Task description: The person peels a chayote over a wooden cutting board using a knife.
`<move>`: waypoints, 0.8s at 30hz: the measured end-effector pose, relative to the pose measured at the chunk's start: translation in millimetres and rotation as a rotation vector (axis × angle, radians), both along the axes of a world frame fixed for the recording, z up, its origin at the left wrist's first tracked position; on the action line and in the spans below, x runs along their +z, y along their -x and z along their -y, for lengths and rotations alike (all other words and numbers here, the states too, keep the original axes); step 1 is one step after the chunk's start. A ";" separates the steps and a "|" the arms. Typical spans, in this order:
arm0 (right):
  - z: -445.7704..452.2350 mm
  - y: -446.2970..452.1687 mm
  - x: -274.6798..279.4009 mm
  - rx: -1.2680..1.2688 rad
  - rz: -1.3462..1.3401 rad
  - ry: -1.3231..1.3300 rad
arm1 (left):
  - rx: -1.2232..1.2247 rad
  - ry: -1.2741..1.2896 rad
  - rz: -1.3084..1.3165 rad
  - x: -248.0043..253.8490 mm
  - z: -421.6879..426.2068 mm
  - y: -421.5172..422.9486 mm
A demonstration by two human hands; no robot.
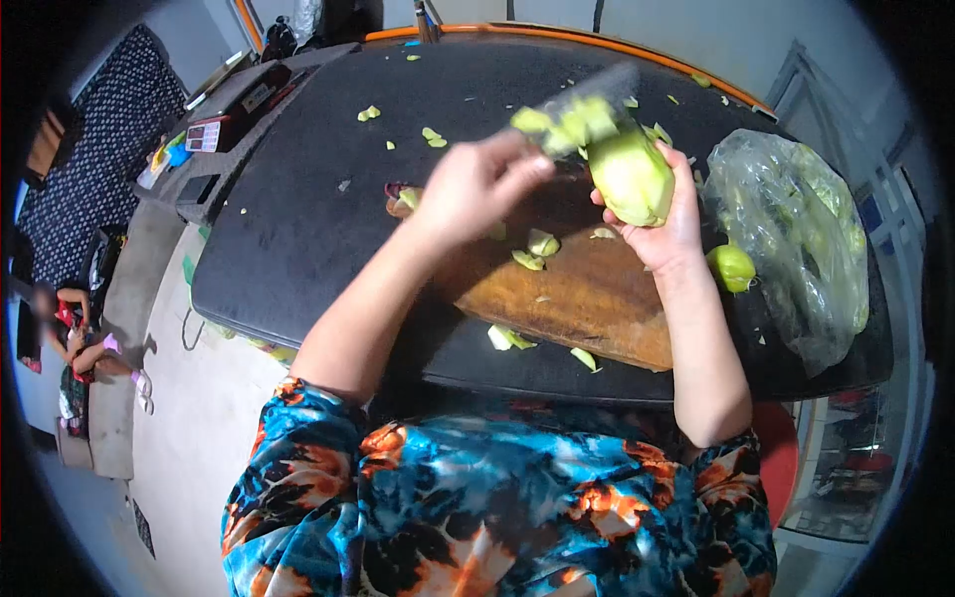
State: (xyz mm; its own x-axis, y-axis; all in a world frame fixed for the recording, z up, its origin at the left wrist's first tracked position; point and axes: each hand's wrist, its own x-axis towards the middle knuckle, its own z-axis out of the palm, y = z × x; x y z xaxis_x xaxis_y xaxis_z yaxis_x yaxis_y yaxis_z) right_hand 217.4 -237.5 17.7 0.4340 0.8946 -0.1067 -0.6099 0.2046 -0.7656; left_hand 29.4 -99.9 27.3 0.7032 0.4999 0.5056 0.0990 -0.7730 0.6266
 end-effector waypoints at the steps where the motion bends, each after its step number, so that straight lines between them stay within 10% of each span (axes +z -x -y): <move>1: -0.4 -0.4 -0.7 -0.061 -0.021 0.035 | -0.089 -0.044 -0.036 3.4 11.0 0.8; 11: -3.8 -1.7 -19.6 -0.146 -0.166 -0.066 | -0.185 -0.350 -0.031 9.3 39.5 -0.9; 14: 2.5 0.2 -5.9 0.202 0.058 -0.072 | -0.030 -0.195 -0.117 16.0 18.9 1.7; 24: -8.4 -6.1 -23.1 -0.141 -0.028 -0.192 | -0.260 -0.294 -0.053 21.9 47.7 9.4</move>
